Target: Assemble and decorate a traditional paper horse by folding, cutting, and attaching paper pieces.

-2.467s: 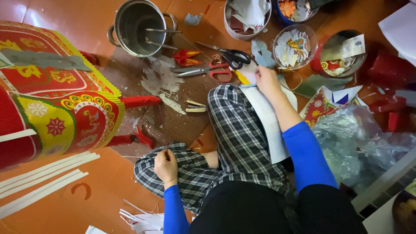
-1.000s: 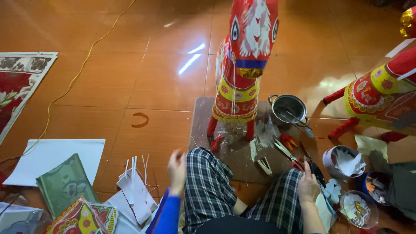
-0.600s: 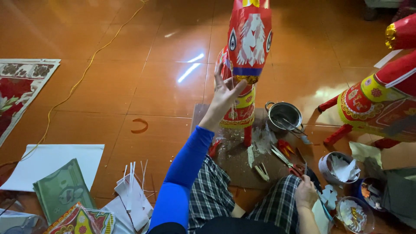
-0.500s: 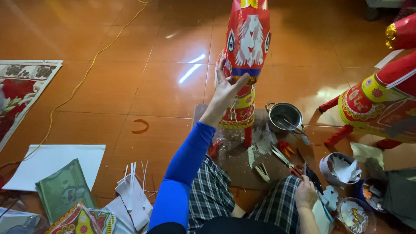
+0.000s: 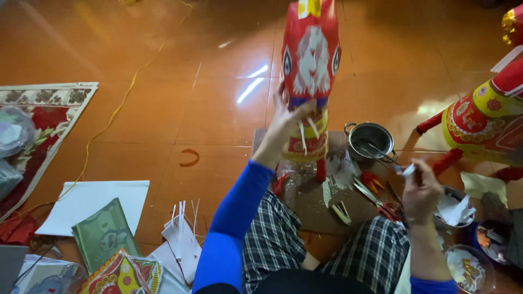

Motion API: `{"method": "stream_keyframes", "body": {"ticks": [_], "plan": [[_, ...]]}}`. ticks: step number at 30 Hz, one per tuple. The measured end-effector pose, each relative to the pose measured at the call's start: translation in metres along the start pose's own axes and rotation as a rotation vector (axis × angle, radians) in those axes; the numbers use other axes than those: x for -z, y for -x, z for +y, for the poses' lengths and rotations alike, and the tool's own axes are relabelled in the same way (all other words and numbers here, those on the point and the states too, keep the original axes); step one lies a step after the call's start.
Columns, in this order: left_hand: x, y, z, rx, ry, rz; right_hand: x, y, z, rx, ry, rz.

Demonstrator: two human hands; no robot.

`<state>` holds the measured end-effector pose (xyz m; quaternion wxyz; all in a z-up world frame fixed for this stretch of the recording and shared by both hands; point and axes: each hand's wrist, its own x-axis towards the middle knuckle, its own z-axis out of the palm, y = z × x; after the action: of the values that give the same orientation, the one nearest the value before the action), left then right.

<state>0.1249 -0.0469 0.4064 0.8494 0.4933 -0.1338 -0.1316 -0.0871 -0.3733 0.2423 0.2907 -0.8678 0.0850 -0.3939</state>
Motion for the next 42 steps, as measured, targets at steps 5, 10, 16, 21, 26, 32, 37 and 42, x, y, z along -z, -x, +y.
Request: {"method": "stream_keyframes", "body": {"ticks": [5, 10, 16, 21, 26, 32, 37, 42], "plan": [[0.015, 0.073, -0.017, -0.100, 0.003, -0.137, 0.034, -0.096, -0.145, 0.298, -0.406, 0.033], [0.023, 0.135, -0.020, -0.150, 0.039, -0.190, 0.042, -0.138, -0.250, 0.410, -0.788, -0.064], [0.033, 0.167, -0.024, -0.116, 0.029, -0.207, 0.035, -0.145, -0.324, 0.452, -0.663, -0.144], [0.040, 0.174, -0.030, -0.113, -0.003, -0.204, 0.042, -0.138, -0.346, 0.400, -0.445, -0.147], [0.039, 0.174, -0.032, -0.127, 0.020, -0.207, 0.047, -0.140, -0.359, 0.393, -0.316, -0.146], [0.038, 0.176, -0.029, -0.168, 0.027, -0.219, 0.045, -0.142, -0.360, 0.430, -0.301, -0.144], [0.038, 0.177, -0.031, -0.190, 0.022, -0.220, 0.049, -0.125, -0.355, 0.425, -0.409, -0.096], [0.046, 0.177, -0.036, -0.124, 0.041, -0.222, 0.042, -0.119, -0.352, 0.453, -0.307, -0.060]]}}
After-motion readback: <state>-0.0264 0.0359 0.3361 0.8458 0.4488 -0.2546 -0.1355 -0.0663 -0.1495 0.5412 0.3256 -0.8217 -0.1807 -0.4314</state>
